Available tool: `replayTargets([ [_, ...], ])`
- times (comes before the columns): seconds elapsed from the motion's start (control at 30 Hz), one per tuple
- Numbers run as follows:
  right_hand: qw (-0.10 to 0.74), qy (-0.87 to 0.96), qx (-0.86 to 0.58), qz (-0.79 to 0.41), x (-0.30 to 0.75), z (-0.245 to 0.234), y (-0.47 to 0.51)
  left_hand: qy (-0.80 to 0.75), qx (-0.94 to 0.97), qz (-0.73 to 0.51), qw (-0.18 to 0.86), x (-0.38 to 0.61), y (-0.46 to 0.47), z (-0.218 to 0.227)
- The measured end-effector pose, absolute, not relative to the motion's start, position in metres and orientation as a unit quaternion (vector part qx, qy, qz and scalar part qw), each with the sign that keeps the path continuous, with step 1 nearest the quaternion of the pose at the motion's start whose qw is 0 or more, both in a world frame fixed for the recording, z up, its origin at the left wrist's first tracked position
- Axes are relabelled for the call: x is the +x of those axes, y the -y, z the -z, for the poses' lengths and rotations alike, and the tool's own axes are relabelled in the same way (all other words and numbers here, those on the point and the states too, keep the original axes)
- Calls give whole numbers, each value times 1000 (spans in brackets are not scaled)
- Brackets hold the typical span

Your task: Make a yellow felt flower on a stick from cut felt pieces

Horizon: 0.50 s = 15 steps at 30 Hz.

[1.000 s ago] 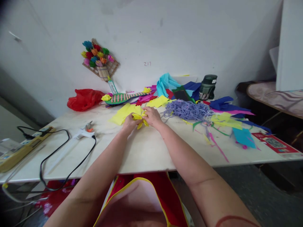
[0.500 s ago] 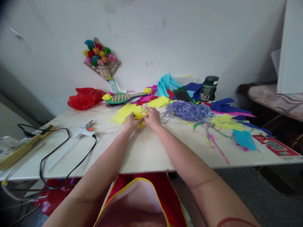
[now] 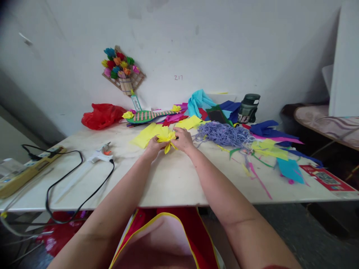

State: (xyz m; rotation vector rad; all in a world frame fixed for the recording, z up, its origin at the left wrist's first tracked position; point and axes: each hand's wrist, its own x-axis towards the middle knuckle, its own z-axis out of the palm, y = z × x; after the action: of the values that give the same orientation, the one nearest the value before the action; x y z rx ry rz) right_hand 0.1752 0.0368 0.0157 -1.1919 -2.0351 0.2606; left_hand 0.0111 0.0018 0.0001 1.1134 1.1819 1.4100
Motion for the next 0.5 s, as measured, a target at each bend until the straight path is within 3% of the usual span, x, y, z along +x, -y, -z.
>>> replayTargets([
  [0.33,406,796,-425,-143,177,-6,-47,-477,492,-569,455,10,-1,1],
  [0.5,418,813,-398,-80,173,-2,-48,-502,490,-568,431,9,-4,3],
])
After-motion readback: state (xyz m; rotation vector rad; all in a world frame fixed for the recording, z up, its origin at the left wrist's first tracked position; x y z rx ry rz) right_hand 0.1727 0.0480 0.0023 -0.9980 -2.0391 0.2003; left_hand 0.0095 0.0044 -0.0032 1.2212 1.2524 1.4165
